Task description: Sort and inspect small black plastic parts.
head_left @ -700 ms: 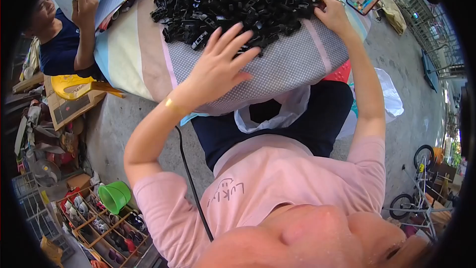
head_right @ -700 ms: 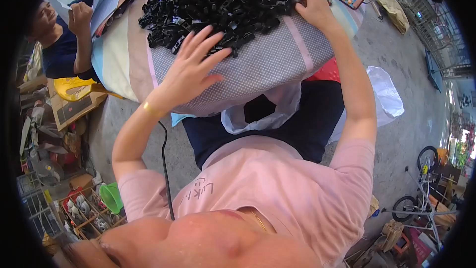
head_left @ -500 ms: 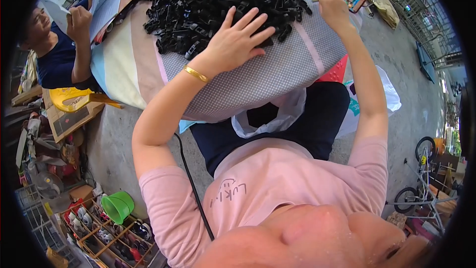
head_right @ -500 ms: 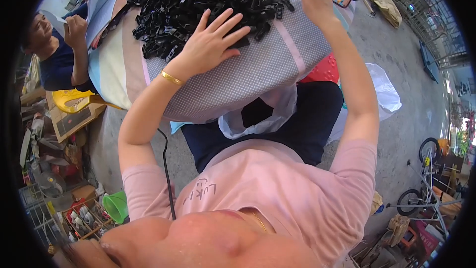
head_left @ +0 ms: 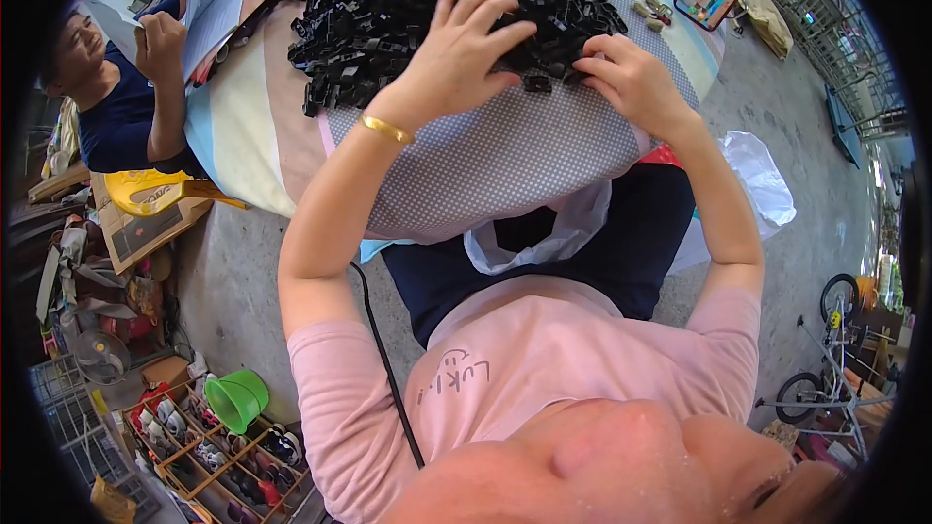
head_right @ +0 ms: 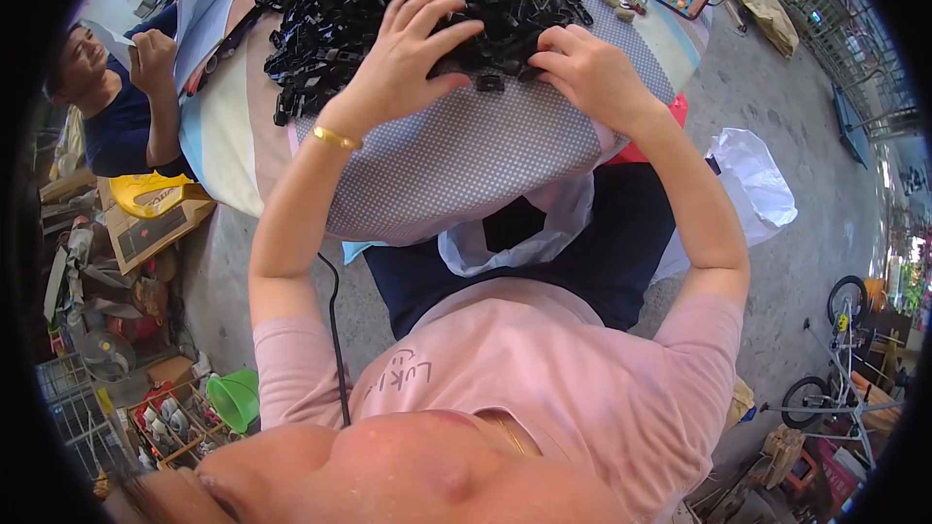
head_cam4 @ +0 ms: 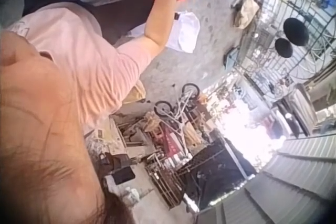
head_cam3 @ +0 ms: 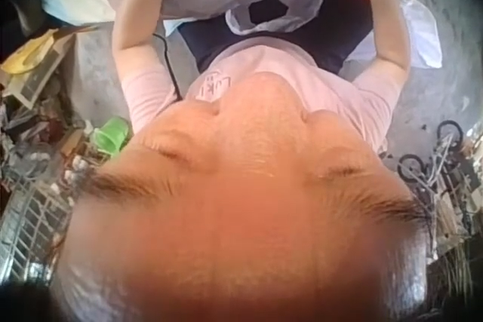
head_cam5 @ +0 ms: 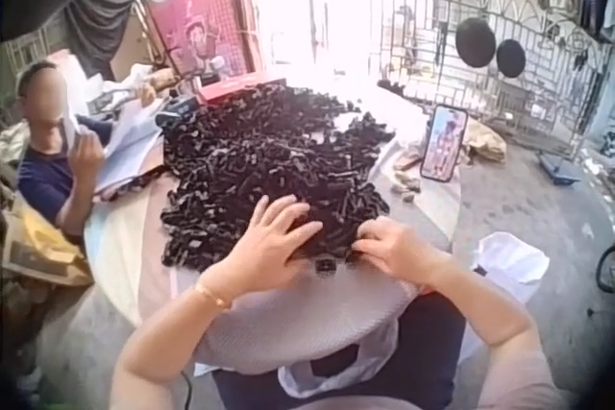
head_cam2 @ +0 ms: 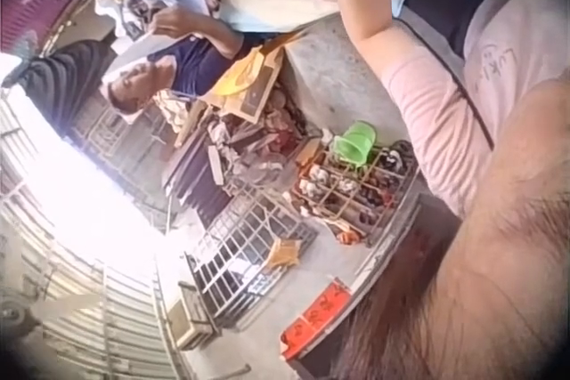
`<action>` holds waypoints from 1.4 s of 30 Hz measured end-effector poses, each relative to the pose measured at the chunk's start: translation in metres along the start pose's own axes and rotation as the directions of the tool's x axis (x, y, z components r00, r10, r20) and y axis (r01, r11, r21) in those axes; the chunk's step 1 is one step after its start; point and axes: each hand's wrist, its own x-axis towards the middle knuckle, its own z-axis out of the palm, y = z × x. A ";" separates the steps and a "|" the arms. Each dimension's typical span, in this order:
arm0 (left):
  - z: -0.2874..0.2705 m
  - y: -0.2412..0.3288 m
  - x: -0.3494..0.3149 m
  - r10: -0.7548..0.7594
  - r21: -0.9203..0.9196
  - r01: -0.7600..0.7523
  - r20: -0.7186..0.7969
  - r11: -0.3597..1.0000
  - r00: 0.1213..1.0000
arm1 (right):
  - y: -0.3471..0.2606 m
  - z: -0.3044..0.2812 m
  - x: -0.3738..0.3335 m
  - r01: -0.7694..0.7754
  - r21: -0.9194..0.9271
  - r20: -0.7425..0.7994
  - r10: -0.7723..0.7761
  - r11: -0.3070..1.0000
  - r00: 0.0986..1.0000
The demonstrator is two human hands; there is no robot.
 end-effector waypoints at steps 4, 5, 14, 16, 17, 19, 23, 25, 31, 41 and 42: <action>0.007 0.026 -0.001 -0.002 -0.187 0.005 0.015 0.982 1.000 | 0.006 -0.001 0.012 -0.071 0.189 0.026 0.067 0.979 0.997; 0.014 0.028 -0.002 -0.020 -0.194 0.027 0.042 0.981 0.999 | 0.008 -0.001 0.017 -0.159 0.343 0.016 0.163 0.926 0.987; -0.012 0.015 -0.001 -0.563 -0.835 0.515 0.335 0.194 0.756 | -0.006 0.003 0.083 -0.194 0.970 0.158 0.231 0.144 0.960; -0.017 0.005 -0.005 -0.539 -0.892 0.443 0.328 0.095 0.776 | -0.012 0.006 0.094 -0.205 0.947 0.148 0.231 0.248 0.962; -0.020 0.005 -0.006 -0.559 -0.895 0.443 0.339 0.058 0.757 | -0.014 0.009 0.097 -0.205 0.936 0.140 0.231 0.286 0.963; -0.019 0.005 -0.005 -0.578 -0.925 0.379 0.308 0.002 0.756 | -0.016 0.018 0.095 -0.213 0.960 0.154 0.290 0.182 0.945; -0.024 0.011 -0.001 -0.631 -0.852 0.494 0.290 0.172 0.720 | -0.018 0.031 0.085 -0.187 0.979 0.152 0.325 0.079 0.934; -0.023 0.013 -0.003 -0.672 -0.829 0.505 0.234 0.239 0.703 | -0.024 0.035 0.083 -0.194 0.974 0.143 0.337 0.121 0.931; -0.017 0.013 -0.004 -0.678 -0.824 0.488 0.184 0.289 0.712 | -0.028 0.040 0.082 -0.120 0.913 -0.022 0.341 0.391 0.940; -0.011 0.013 -0.009 -0.659 -0.828 0.439 0.116 0.349 0.743 | -0.036 0.036 0.081 -0.073 0.762 -0.189 0.328 0.644 0.926; -0.010 0.013 -0.009 -0.644 -0.841 0.420 0.117 0.340 0.756 | -0.034 0.034 0.081 -0.087 0.727 -0.190 0.322 0.681 0.927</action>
